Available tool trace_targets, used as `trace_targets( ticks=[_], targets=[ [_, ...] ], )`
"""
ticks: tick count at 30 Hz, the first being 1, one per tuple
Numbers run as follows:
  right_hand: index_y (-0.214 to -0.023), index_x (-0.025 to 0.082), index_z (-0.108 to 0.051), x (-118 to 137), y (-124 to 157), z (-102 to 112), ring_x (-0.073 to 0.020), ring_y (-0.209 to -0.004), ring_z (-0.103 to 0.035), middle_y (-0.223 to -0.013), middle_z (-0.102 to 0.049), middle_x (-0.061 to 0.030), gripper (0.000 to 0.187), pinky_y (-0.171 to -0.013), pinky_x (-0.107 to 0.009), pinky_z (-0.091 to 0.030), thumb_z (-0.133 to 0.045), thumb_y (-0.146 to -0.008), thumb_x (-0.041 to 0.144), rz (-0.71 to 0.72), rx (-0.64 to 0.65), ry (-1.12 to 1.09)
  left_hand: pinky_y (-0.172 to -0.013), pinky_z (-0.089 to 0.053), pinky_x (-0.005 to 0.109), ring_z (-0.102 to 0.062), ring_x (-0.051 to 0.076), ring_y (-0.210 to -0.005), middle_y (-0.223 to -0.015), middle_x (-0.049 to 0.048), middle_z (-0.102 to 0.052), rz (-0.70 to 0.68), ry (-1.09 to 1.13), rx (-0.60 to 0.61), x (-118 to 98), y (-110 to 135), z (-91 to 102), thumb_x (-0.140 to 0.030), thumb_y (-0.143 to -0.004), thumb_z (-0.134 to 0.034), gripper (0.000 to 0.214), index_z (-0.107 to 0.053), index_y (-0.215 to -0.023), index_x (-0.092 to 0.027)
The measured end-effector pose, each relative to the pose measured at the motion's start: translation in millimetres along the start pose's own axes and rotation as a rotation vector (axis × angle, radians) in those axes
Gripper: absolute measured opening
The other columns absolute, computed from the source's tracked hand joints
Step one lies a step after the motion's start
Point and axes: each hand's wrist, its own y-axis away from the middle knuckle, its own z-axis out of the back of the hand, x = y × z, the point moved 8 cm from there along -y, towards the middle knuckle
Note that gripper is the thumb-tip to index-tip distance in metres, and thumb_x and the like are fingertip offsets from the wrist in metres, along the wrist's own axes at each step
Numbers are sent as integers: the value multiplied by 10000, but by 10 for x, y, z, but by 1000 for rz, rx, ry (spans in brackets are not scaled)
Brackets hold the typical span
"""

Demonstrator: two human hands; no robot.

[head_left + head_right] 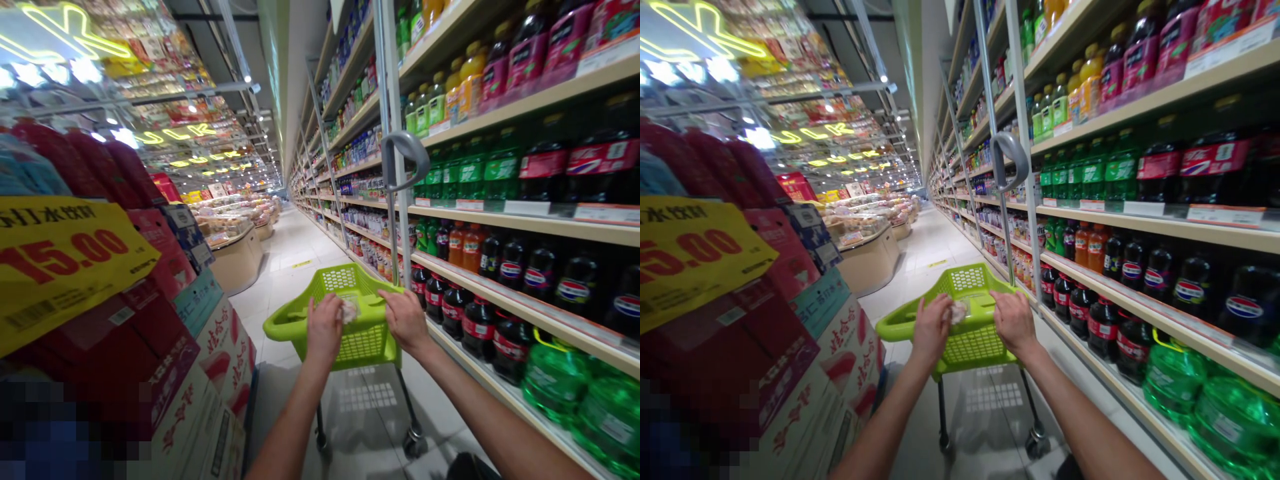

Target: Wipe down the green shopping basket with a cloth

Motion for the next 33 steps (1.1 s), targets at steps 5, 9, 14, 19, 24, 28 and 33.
trace_targets(
  ticks=[5,9,14,19,24,28,33],
  targets=[
    [-1113,173,-544,-25,-4,36,-174,-946,-560,-1013,-642,-65,358,-941,-382,-305,-333,-824,162,17,-4,6,-1055,-180,488,-504,166,-1116,-1145,34,-602,-63,-6,49,-111,4,-29,-71,-761,-425,303,-542,-974,-252],
    [-1102,170,-546,-49,-3,40,-173,-946,-561,-1011,-642,-64,348,-944,-382,-296,-337,-825,157,-1,-12,-11,-1026,-179,559,-551,219,-1053,-1086,62,-628,222,-62,-78,640,114,262,-114,-771,-430,239,-551,-945,-225],
    [-1100,177,-550,-28,5,31,-176,-951,-560,-1013,-645,-60,351,-937,-388,-299,-336,-823,154,-7,-13,-4,-1043,-194,514,-509,194,-1114,-1110,61,-616,48,-34,-32,184,70,90,-92,-780,-400,269,-547,-965,-220],
    [-1079,158,-560,-48,0,56,-172,-949,-563,-1012,-645,-71,341,-938,-376,-299,-327,-830,154,29,-11,15,-1054,-157,514,-513,184,-1111,-1145,52,-602,-63,-54,-20,93,134,94,-90,-775,-406,296,-548,-987,-239],
    [-1072,160,-564,-65,0,70,-168,-933,-570,-996,-650,-64,338,-922,-378,-309,-328,-831,155,22,-41,-29,-1004,-214,567,-566,252,-1031,-1056,109,-640,244,-113,-266,1100,333,543,-183,-785,-423,227,-559,-967,-178],
    [-1093,176,-551,-42,10,65,-168,-941,-569,-1010,-649,-55,338,-922,-387,-305,-329,-838,163,2,-67,-54,-1014,-241,523,-571,211,-1023,-1048,74,-646,130,-28,-204,660,237,294,-141,-782,-399,253,-560,-969,-199],
    [-1101,161,-545,-80,24,62,-169,-959,-565,-1024,-642,-68,341,-932,-378,-307,-322,-843,169,36,-41,-30,-1051,-175,496,-507,185,-1116,-1161,53,-591,-97,14,-79,-181,123,-26,-87,-763,-413,287,-561,-967,-225]
  ],
)
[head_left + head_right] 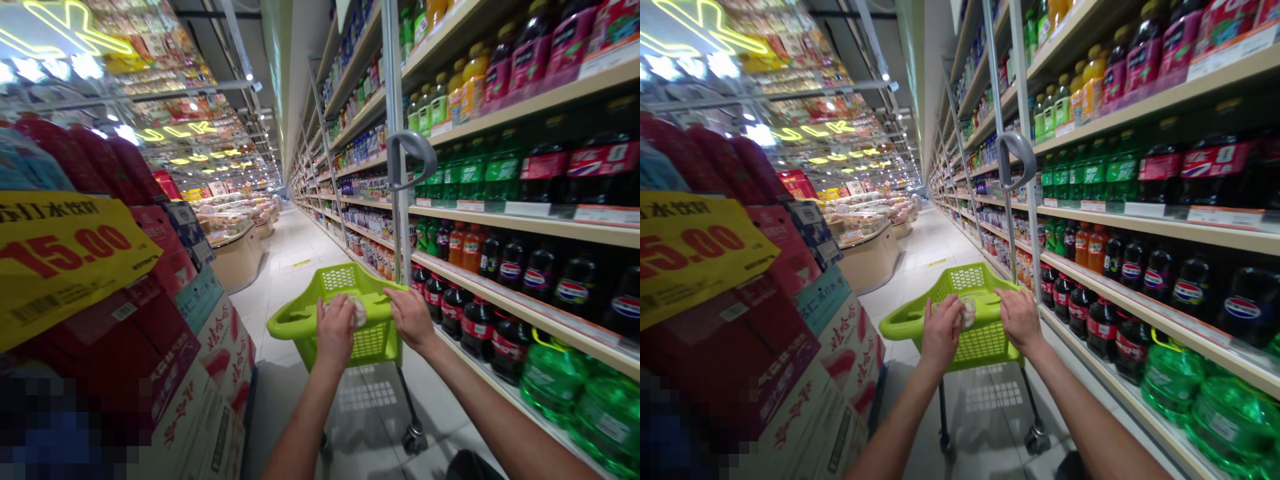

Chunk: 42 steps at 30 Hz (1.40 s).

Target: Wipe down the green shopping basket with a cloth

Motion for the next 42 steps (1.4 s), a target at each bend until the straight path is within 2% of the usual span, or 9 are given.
trace_targets(
  ticks=[7,13,16,19,24,29,31,38,42],
  targets=[
    [-1106,147,-555,-36,-60,11,-191,-966,-564,-1032,-641,-87,365,-952,-419,-301,-333,-816,158,-102,57,2,-1023,-178,568,-594,227,-954,-992,67,-661,376,-2,-101,772,145,325,-200,-794,-398,223,-558,-950,-185],
    [-1260,176,-433,769,-329,-108,-198,-1202,-393,-1307,-456,-86,437,-984,-405,-295,-349,-832,213,-40,198,-249,-1028,-286,426,-395,209,-1224,-1337,147,-412,175,238,138,179,-133,-87,-210,-775,-415,525,-325,-1284,-124],
    [-1265,210,-425,996,-328,-296,-224,-1220,-368,-1319,-444,-78,438,-988,-457,-281,-387,-833,274,-40,332,-284,-1022,-241,508,-280,272,-1288,-1401,166,-301,238,142,343,315,-94,-114,-262,-726,-498,618,-312,-1299,-125],
    [-1200,241,-483,1058,-267,-406,-272,-1236,-331,-1331,-426,-74,430,-985,-523,-246,-498,-776,311,-15,369,-232,-1014,-183,563,-371,310,-1229,-1314,146,-441,239,-29,494,556,41,-22,-339,-654,-592,638,-410,-1235,-150],
    [-1032,213,-578,831,-175,-248,-223,-1182,-390,-1249,-496,-75,331,-967,-415,-334,-509,-710,179,123,239,-241,-1028,-176,500,-469,261,-1142,-1193,113,-559,195,-152,466,616,147,88,-398,-702,-564,602,-421,-1236,-161],
    [-886,174,-605,-270,-129,147,-221,-1094,-476,-1137,-548,-107,282,-957,-426,-378,-411,-688,122,-152,-4,-149,-1024,-189,469,-499,244,-1096,-1156,106,-582,180,-167,404,519,145,74,-447,-773,-491,534,-448,-1219,-156],
    [-899,154,-601,-428,-126,194,-231,-1087,-486,-1124,-549,-126,295,-955,-441,-383,-394,-691,121,-224,-34,-133,-1016,-200,467,-514,243,-1064,-1121,109,-599,200,-208,348,493,136,83,-452,-801,-454,506,-468,-1202,-144],
    [-979,186,-585,807,-56,-89,-201,-1232,-350,-1266,-471,-90,374,-1008,-415,-339,-420,-670,56,149,79,-316,-974,-248,466,-538,254,-1008,-1057,112,-629,191,-268,268,457,147,26,-469,-811,-432,498,-493,-1184,-144],
    [-790,196,-605,338,-93,38,-195,-1188,-406,-1208,-515,-78,256,-981,-411,-370,-408,-693,63,52,48,-275,-967,-253,464,-539,256,-999,-1056,108,-630,171,-265,265,515,159,28,-487,-814,-418,511,-487,-1193,-152]
  ],
)
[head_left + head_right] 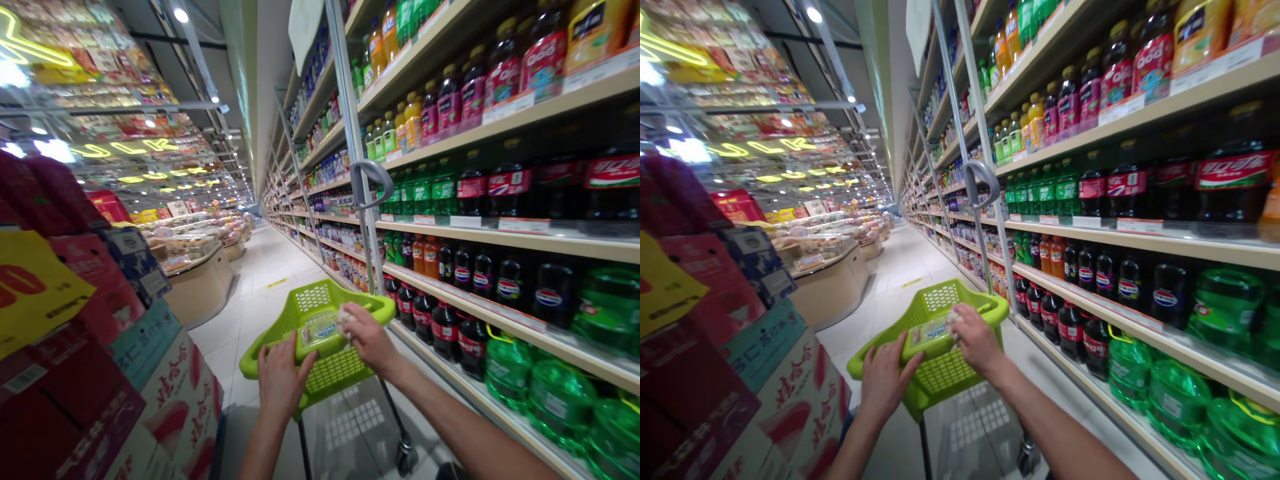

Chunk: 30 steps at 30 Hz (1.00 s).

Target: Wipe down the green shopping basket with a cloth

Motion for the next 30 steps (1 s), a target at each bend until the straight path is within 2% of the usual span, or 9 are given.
trace_targets(
  ticks=[2,4,8,12,15,20,23,27,30],
  targets=[
    [-750,192,-595,-459,13,294,-205,-1148,-445,-1169,-531,-87,248,-969,-433,-374,-388,-694,68,-186,-95,74,-959,-265,457,-543,252,-985,-1046,100,-634,-9,3,-19,4,8,10,-494,-810,-422,508,-492,-1189,-164],
    [-743,187,-589,-688,19,465,-211,-1122,-466,-1146,-536,-99,246,-960,-438,-376,-375,-693,76,-299,-136,112,-949,-279,451,-546,254,-975,-1032,100,-639,-14,0,-47,-13,17,27,-500,-806,-426,507,-505,-1176,-164],
    [-752,178,-578,-206,-49,173,-220,-1136,-450,-1176,-518,-113,139,-965,-400,-371,-471,-674,138,-150,9,23,-932,-299,446,-556,261,-957,-989,112,-647,-11,-26,-88,-56,24,45,-489,-807,-430,515,-515,-1160,-124],
    [-756,180,-557,196,-8,-71,-219,-1184,-405,-1229,-484,-123,60,-988,-388,-353,-525,-708,198,-31,1,-39,-915,-315,433,-560,257,-939,-972,105,-650,-32,-41,-89,-54,26,37,-497,-808,-423,522,-513,-1163,-125],
    [-941,182,-551,-130,80,69,-194,-1187,-410,-1247,-469,-116,220,-980,-381,-373,-448,-750,147,-63,-60,16,-911,-318,428,-556,257,-939,-979,99,-650,-42,-43,-99,-38,41,39,-513,-810,-412,524,-516,-1163,-140],
    [-1140,173,-489,-900,108,481,-217,-1202,-398,-1255,-453,-123,398,-1005,-434,-349,-391,-756,134,-336,-237,173,-913,-310,421,-552,254,-930,-977,98,-646,-26,-47,-128,-111,59,66,-504,-812,-425,502,-521,-1160,-155],
    [-1149,174,-504,-763,52,334,-211,-1193,-413,-1242,-476,-112,465,-996,-423,-363,-371,-714,75,-309,-180,149,-910,-310,414,-546,255,-935,-972,104,-642,-19,-56,-120,-161,42,75,-495,-818,-424,503,-518,-1163,-141],
    [-1151,219,-518,-281,67,-18,-192,-1213,-390,-1266,-484,-71,549,-1004,-436,-342,-381,-657,25,-66,-1,53,-891,-326,409,-545,254,-927,-976,100,-639,-28,-58,-94,-112,7,64,-492,-821,-413,493,-522,-1161,-152],
    [-1061,220,-580,-344,43,0,-194,-1224,-376,-1271,-489,-63,464,-1006,-450,-329,-408,-670,40,-11,70,50,-883,-331,410,-542,255,-922,-972,98,-639,-38,-66,-98,-30,-2,67,-502,-820,-404,508,-517,-1166,-148]
  ],
)
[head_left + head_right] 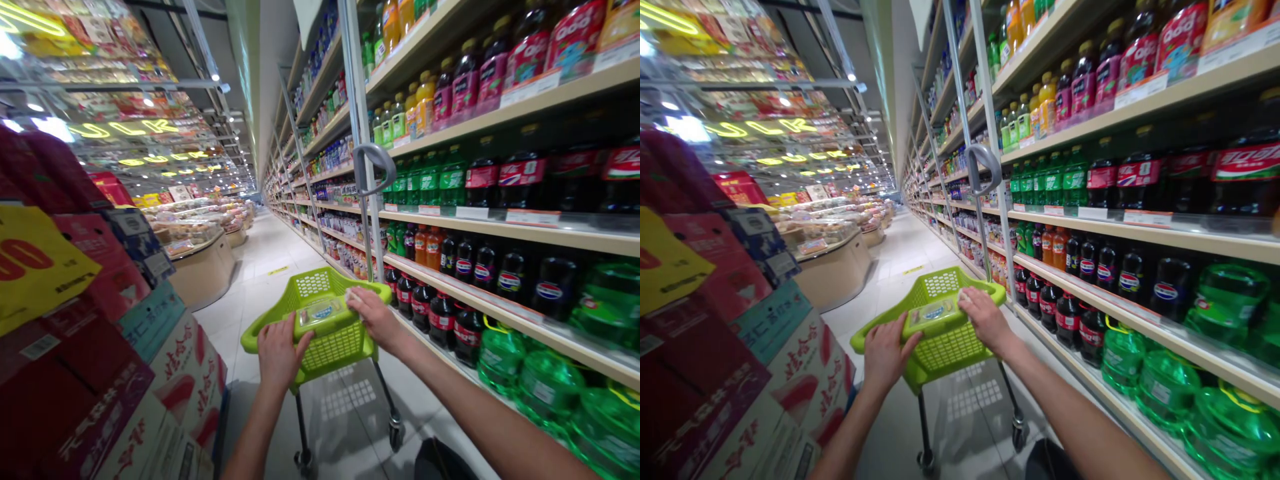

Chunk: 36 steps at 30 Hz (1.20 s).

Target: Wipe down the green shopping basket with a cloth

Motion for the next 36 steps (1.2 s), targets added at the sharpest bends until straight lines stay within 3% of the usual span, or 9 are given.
trace_targets(
  ticks=[4,6,10,12,18,25,30,32,36],
  targets=[
    [-928,176,-636,-464,-116,250,-210,-1166,-440,-1186,-545,-90,409,-993,-452,-347,-381,-647,24,-272,-56,70,-889,-324,389,-539,245,-926,-973,95,-640,5,-4,7,27,34,21,-507,-821,-407,508,-515,-1166,-150],
    [-923,175,-639,-355,-148,218,-200,-1129,-476,-1149,-567,-84,425,-976,-426,-373,-376,-631,12,-275,-33,71,-891,-318,386,-537,244,-926,-976,98,-639,14,0,10,3,69,54,-506,-823,-406,511,-517,-1163,-141],
    [-1006,212,-613,253,-77,-25,-170,-1116,-483,-1202,-541,-55,475,-956,-366,-391,-413,-628,6,-127,64,24,-900,-304,387,-534,245,-937,-988,99,-638,44,6,14,-37,180,165,-511,-819,-410,508,-521,-1155,-147],
    [-1011,227,-608,367,-21,-5,-165,-1116,-478,-1213,-533,-43,475,-952,-361,-391,-427,-630,8,-104,78,8,-903,-299,382,-533,239,-946,-994,92,-637,53,8,19,-54,255,238,-508,-819,-412,496,-520,-1155,-160],
    [-972,192,-610,56,121,496,-202,-1116,-470,-1160,-541,-82,432,-951,-448,-375,-360,-671,10,-256,-98,60,-910,-289,385,-529,240,-962,-996,91,-636,81,8,19,-185,488,455,-509,-814,-419,493,-524,-1147,-162],
    [-1023,225,-603,606,392,370,-174,-1158,-440,-1264,-485,-49,446,-979,-376,-361,-430,-669,17,-105,-30,21,-902,-307,394,-533,255,-975,-1014,107,-635,78,-44,58,-316,647,620,-469,-820,-415,493,-513,-1165,-130],
    [-958,156,-621,223,355,737,-245,-1117,-474,-1206,-509,-147,378,-924,-491,-373,-376,-706,17,-241,-164,41,-929,-294,397,-541,242,-991,-1020,103,-638,60,-73,53,-293,730,692,-404,-830,-408,447,-506,-1175,-137],
    [-971,159,-619,285,330,686,-235,-1106,-485,-1190,-527,-142,406,-925,-477,-377,-367,-696,-1,-239,-175,31,-943,-280,411,-543,243,-990,-1024,107,-639,56,-87,34,-279,736,696,-396,-833,-406,435,-513,-1167,-139],
    [-1048,233,-598,767,294,311,-159,-1146,-455,-1239,-520,-40,509,-987,-363,-350,-422,-641,-17,-66,-72,-52,-947,-274,427,-542,243,-986,-1063,106,-630,56,-93,45,-239,728,669,-392,-839,-404,419,-509,-1170,-159]
  ],
)
